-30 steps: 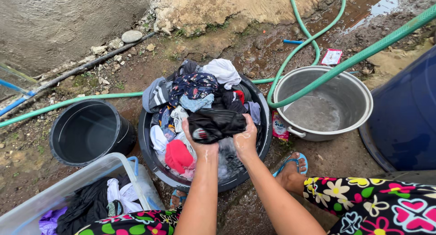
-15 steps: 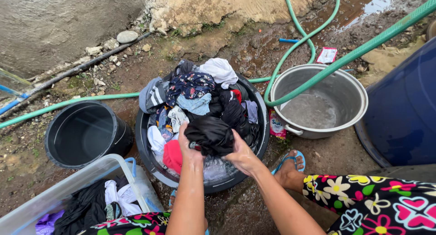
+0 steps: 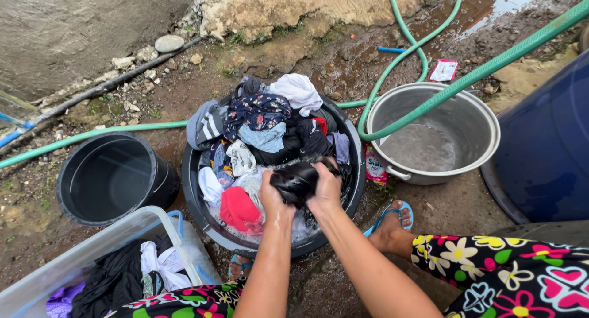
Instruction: The person washes clothes by hand in a tub of water, scrubbing individual items and placing them into a bin.
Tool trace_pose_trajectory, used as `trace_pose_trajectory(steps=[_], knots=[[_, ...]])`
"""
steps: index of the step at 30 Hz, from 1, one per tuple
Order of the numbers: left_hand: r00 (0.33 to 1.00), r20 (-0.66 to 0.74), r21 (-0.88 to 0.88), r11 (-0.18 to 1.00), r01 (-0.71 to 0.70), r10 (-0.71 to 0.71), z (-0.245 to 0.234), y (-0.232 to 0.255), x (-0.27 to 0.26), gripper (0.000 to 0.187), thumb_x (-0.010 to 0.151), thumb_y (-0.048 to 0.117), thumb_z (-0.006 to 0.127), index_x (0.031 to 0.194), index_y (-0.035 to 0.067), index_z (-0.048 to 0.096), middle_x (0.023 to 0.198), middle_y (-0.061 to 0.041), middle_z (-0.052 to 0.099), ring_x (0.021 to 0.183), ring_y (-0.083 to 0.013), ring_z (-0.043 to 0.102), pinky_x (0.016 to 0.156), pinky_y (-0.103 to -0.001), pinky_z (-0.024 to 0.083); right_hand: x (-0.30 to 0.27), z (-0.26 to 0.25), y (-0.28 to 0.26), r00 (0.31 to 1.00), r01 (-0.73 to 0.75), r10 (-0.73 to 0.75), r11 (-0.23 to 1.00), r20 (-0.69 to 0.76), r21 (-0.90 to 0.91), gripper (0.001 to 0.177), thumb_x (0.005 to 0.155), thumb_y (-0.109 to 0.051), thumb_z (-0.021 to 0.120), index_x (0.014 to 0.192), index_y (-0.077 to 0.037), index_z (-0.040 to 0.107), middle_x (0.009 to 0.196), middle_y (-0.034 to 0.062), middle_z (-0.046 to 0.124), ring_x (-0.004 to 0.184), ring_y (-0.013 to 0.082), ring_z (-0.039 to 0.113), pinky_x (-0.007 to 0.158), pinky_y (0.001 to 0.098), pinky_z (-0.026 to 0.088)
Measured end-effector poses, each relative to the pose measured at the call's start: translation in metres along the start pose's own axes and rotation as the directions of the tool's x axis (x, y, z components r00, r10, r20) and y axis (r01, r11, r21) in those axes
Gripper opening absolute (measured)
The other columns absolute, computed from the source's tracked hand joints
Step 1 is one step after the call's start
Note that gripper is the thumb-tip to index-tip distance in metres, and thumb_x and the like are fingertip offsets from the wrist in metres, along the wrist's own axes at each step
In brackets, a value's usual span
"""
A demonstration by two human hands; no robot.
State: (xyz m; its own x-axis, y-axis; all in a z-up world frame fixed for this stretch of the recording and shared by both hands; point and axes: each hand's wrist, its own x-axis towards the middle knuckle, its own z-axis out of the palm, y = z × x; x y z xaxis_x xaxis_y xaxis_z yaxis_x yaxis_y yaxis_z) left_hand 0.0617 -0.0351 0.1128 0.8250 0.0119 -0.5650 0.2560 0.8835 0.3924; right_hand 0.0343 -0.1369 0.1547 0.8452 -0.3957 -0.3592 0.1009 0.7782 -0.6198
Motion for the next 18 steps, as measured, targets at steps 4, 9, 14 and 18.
trace_pose_trajectory(steps=[4, 9, 14, 18], knots=[[0.897, 0.315, -0.007, 0.945, 0.328, -0.309, -0.020, 0.000, 0.036, 0.012, 0.094, 0.019, 0.068, 0.090, 0.008, 0.067, 0.085, -0.008, 0.070, 0.073, -0.0237, 0.071, 0.069, -0.038, 0.060, -0.028, 0.033, -0.032, 0.830, 0.541, -0.345, 0.687, 0.438, -0.485, 0.027, 0.077, 0.002, 0.057, 0.100, -0.003, 0.070, 0.102, 0.0087, 0.071, 0.085, 0.0172, 0.063, 0.078, 0.0284, 0.053], [0.825, -0.032, 0.430, 0.737, 0.521, -0.564, 0.008, 0.031, 0.020, 0.026, 0.086, 0.037, 0.063, 0.091, 0.011, 0.068, 0.083, -0.007, 0.071, 0.066, -0.0216, 0.071, 0.061, -0.039, 0.059, -0.042, 0.073, -0.075, 0.280, 0.938, -0.160, 0.254, 0.947, -0.235, 0.015, 0.072, -0.007, 0.072, 0.085, -0.008, 0.067, 0.094, 0.0065, 0.069, 0.082, 0.0262, 0.070, 0.075, 0.0349, 0.056], [0.777, -0.110, 0.619, 0.569, 0.541, -0.620, 0.046, 0.056, 0.024, 0.019, 0.085, 0.028, 0.064, 0.090, 0.009, 0.068, 0.082, -0.009, 0.071, 0.067, -0.0227, 0.070, 0.061, -0.043, 0.059, -0.036, 0.098, -0.090, -0.030, 0.994, 0.104, 0.112, 0.994, 0.019, 0.024, 0.065, -0.018, 0.081, 0.080, -0.012, 0.062, 0.091, 0.0083, 0.064, 0.076, 0.0321, 0.065, 0.064, 0.0397, 0.051], [0.871, 0.009, 0.698, 0.627, 0.347, -0.492, 0.033, 0.076, 0.054, 0.017, 0.084, 0.020, 0.064, 0.091, 0.005, 0.070, 0.084, -0.010, 0.072, 0.069, -0.0230, 0.070, 0.063, -0.042, 0.059, -0.025, 0.106, -0.082, 0.014, 0.996, 0.141, 0.082, 0.990, -0.026, 0.023, 0.069, -0.020, 0.079, 0.084, -0.011, 0.063, 0.090, 0.0088, 0.063, 0.078, 0.0324, 0.066, 0.066, 0.0419, 0.053]])
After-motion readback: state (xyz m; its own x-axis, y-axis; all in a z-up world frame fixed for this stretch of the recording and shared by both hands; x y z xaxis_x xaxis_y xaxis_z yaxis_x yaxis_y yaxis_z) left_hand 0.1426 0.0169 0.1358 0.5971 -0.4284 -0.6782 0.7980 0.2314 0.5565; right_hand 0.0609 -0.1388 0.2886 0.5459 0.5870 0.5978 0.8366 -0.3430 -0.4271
